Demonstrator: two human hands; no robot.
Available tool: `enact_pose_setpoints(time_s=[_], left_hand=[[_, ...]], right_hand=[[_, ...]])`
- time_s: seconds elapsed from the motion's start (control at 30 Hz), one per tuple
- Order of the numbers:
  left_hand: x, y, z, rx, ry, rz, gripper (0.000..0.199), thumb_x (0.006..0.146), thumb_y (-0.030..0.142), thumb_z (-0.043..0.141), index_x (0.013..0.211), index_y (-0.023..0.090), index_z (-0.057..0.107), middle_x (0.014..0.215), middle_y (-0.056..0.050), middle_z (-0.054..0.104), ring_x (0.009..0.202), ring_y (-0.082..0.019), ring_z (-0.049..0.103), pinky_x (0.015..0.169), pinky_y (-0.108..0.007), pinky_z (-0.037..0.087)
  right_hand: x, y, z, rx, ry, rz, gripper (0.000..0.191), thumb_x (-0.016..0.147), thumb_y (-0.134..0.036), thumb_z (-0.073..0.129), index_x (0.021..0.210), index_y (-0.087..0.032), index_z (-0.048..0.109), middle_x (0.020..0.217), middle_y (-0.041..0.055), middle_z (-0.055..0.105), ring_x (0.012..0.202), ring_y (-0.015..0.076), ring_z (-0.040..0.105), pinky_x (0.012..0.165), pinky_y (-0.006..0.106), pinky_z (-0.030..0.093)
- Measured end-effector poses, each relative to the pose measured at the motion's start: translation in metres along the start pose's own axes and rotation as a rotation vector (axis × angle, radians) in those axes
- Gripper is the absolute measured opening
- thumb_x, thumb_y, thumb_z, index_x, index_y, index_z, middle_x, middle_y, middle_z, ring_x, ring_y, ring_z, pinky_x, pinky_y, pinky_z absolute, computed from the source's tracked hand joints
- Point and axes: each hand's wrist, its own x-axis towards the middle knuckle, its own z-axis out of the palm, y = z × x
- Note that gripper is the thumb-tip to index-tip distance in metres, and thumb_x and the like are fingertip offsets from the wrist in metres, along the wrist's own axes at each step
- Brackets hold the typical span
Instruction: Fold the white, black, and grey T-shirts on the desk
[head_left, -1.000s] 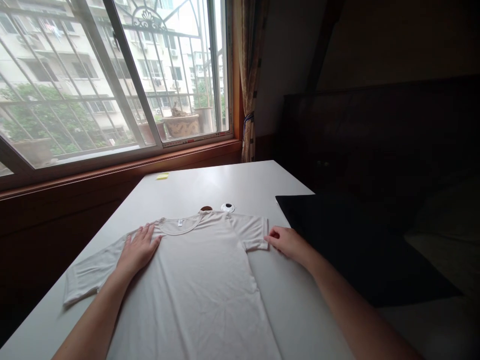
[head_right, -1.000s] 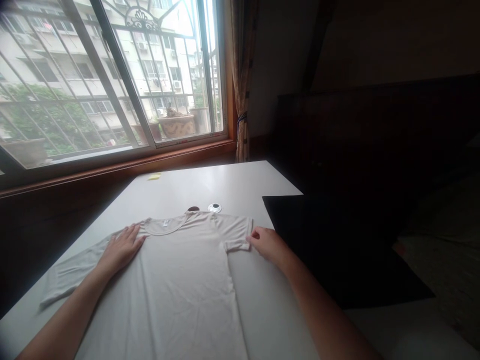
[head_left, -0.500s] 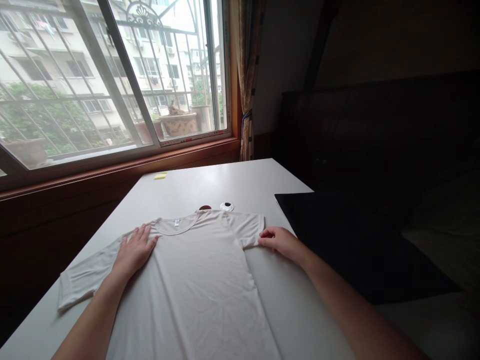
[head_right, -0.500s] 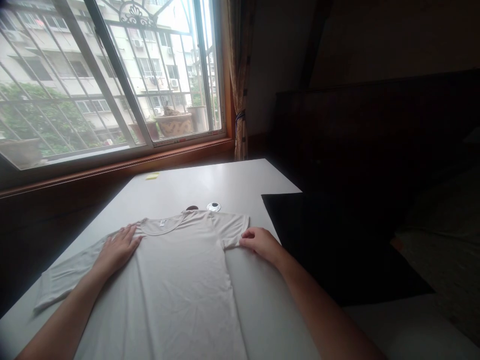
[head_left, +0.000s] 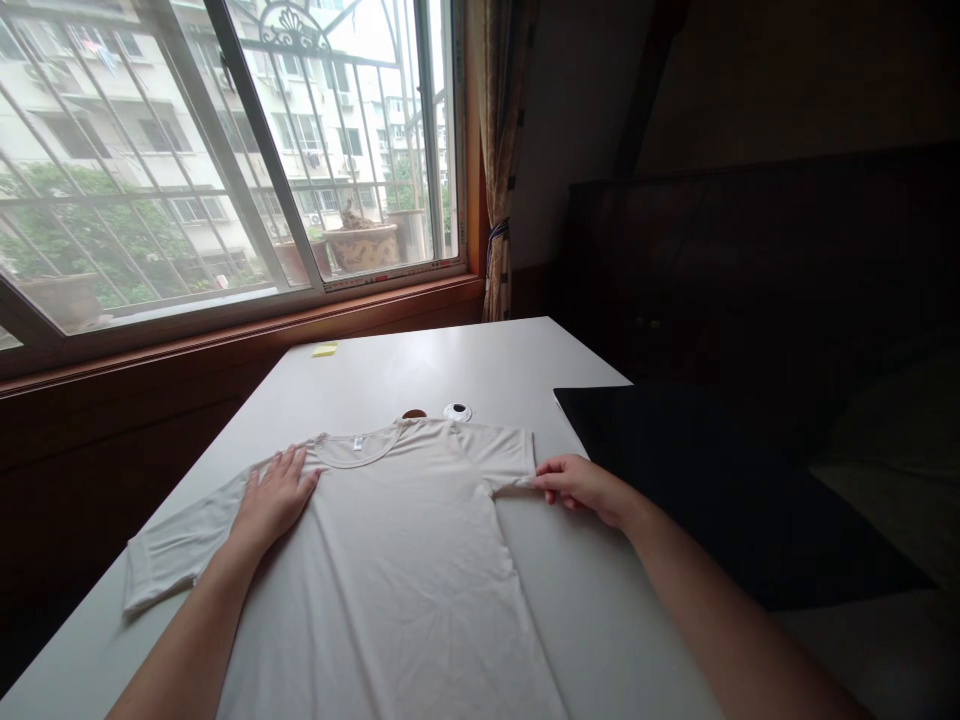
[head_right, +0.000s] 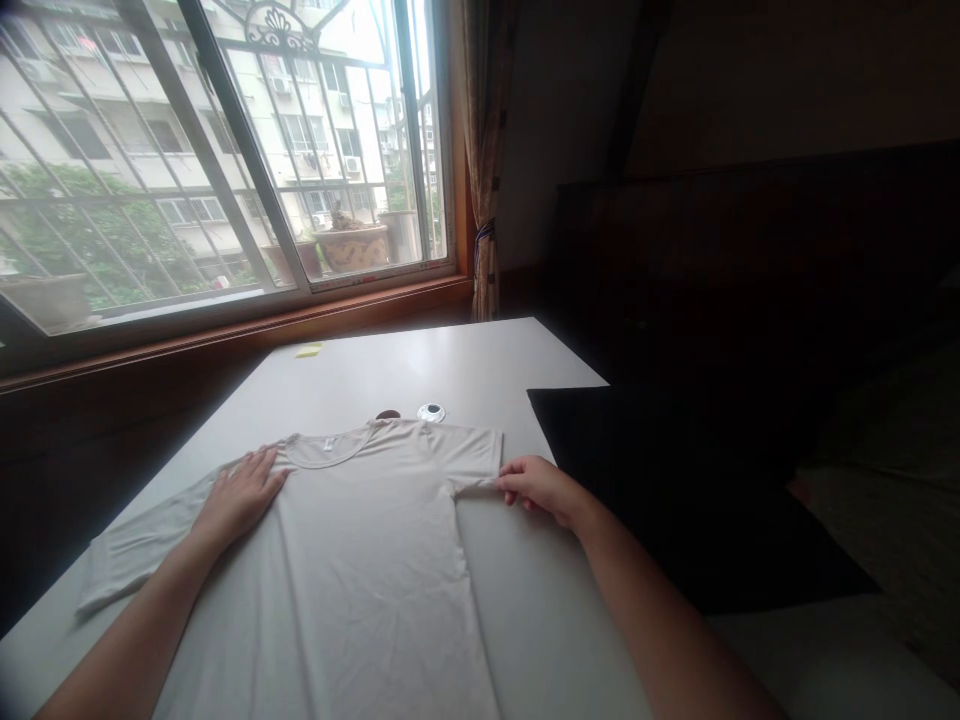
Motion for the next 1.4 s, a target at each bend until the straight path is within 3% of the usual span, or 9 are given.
enact_pose_setpoints(time_s=[0.33,0.63,0.77,0.83,0.9,1.0,1.07,1.23,1.4], left_hand=[[0.0,-0.001,0.001,-0.004,0.004,0.002,0.075,0.102,0.058,0.013,0.163,0.016,0.027,0.172,-0.009,0.022,0.158,-0.031,0.018,0.124,-0.06,0.019],[0.001,-0.003,0.004,-0.012,0.018,0.009,0.075,0.102,0.058,0.014,0.163,0.017,0.027,0.172,-0.01,0.022,0.158,-0.032,0.019,0.123,-0.061,0.02],[0.001,-0.003,0.004,-0.005,0.016,0.012,0.075,0.102,0.058,0.013,0.163,0.016,0.026,0.172,-0.01,0.022,0.158,-0.032,0.019,0.124,-0.06,0.019],[0.001,-0.003,0.004,-0.002,0.017,0.016,0.074,0.102,0.057,0.014,0.163,0.016,0.026,0.172,-0.01,0.022,0.158,-0.032,0.019,0.124,-0.06,0.018],[0.001,-0.002,0.003,0.0,0.018,0.015,0.074,0.103,0.056,0.015,0.163,0.016,0.027,0.172,-0.01,0.022,0.158,-0.032,0.019,0.123,-0.059,0.019],[0.001,-0.002,0.003,0.005,0.015,0.011,0.073,0.102,0.055,0.016,0.163,0.016,0.027,0.171,-0.01,0.022,0.158,-0.031,0.018,0.123,-0.059,0.02],[0.001,-0.002,0.003,0.007,0.015,0.009,0.073,0.102,0.055,0.016,0.163,0.017,0.027,0.171,-0.01,0.023,0.158,-0.031,0.018,0.123,-0.059,0.02],[0.001,-0.003,0.004,0.006,0.019,0.013,0.075,0.102,0.057,0.013,0.163,0.016,0.027,0.172,-0.01,0.022,0.158,-0.031,0.018,0.123,-0.059,0.02],[0.001,-0.003,0.004,0.018,0.002,0.014,0.076,0.102,0.058,0.01,0.164,0.016,0.024,0.172,-0.009,0.02,0.159,-0.031,0.016,0.124,-0.06,0.019]], right_hand=[[0.0,0.001,0.0,0.018,0.01,-0.004,0.016,0.077,-0.028,0.07,0.082,-0.02,0.057,0.063,-0.0037,0.065,0.04,0.005,0.041,0.04,0.019,0.023],[-0.001,0.0,0.0,-0.061,0.058,-0.027,0.011,0.079,-0.026,0.065,0.083,-0.02,0.057,0.063,-0.0047,0.063,0.04,0.0061,0.041,0.04,0.02,0.025],[0.002,-0.005,0.002,-0.099,0.275,-0.212,0.008,0.083,-0.027,0.06,0.088,-0.022,0.059,0.069,-0.0038,0.063,0.052,0.0102,0.051,0.049,0.022,0.038],[0.003,-0.008,0.006,-0.172,0.397,-0.355,0.009,0.086,-0.031,0.06,0.089,-0.022,0.061,0.078,-0.0007,0.067,0.067,0.0144,0.06,0.061,0.025,0.048],[0.001,-0.01,0.012,-0.284,0.435,-0.499,0.013,0.089,-0.034,0.06,0.09,-0.022,0.065,0.09,0.003,0.071,0.082,0.0184,0.066,0.074,0.029,0.054],[0.0,-0.009,0.025,-0.442,0.319,-0.675,0.022,0.096,-0.035,0.055,0.101,-0.022,0.072,0.11,0.0069,0.073,0.104,0.0218,0.068,0.094,0.035,0.054],[0.0,-0.005,0.032,-0.554,0.204,-0.713,0.03,0.101,-0.035,0.051,0.117,-0.023,0.073,0.131,0.0081,0.07,0.124,0.023,0.062,0.11,0.038,0.047],[0.0,0.002,0.039,-0.826,0.023,-0.609,0.045,0.107,-0.043,0.043,0.148,-0.031,0.057,0.165,0.003,0.039,0.155,0.0256,0.029,0.128,0.049,0.02],[-0.01,0.0,0.036,-0.922,-0.034,-0.484,0.059,0.106,-0.055,0.039,0.161,-0.034,0.036,0.171,0.0022,0.022,0.159,0.0274,0.013,0.128,0.054,0.011]])
